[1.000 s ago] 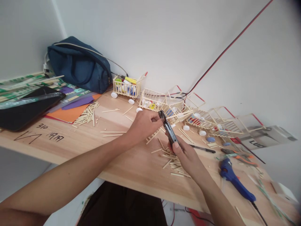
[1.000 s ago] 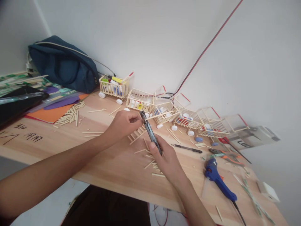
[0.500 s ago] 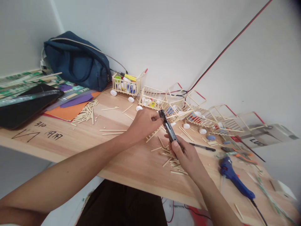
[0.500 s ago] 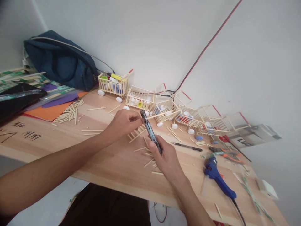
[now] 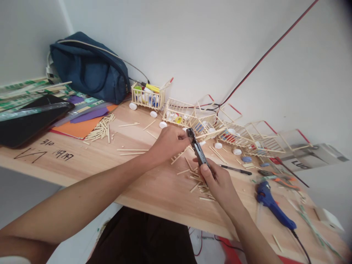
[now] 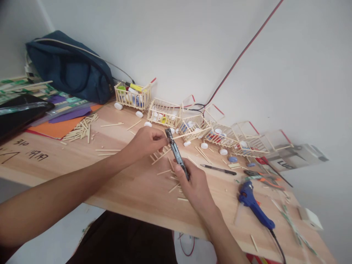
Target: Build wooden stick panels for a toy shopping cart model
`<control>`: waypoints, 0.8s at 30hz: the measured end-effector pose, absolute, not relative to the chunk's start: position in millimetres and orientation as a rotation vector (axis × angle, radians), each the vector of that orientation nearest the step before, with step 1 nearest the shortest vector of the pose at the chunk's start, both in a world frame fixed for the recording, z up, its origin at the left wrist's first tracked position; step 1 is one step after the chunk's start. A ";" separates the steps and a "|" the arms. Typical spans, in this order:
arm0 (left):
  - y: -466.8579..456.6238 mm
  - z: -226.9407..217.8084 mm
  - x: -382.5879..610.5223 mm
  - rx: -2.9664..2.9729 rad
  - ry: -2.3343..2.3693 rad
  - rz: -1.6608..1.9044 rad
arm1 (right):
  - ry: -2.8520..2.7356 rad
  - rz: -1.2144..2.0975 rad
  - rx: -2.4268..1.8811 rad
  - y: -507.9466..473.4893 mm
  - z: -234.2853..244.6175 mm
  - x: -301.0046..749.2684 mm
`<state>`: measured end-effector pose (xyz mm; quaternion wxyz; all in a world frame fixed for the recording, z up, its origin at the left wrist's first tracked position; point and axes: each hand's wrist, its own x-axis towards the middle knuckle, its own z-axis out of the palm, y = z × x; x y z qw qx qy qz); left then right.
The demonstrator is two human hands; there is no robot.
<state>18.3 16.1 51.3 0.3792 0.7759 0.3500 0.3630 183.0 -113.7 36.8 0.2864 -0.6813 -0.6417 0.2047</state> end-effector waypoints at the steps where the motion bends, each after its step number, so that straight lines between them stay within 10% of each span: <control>1: 16.5 50.7 18.5 1.984 0.893 0.926 | -1.712 0.544 -1.822 -113.9 36.2 182.8; 24: -9.0 44.9 32.1 2.189 0.736 0.788 | -1.669 0.445 -2.076 -151.2 38.6 185.7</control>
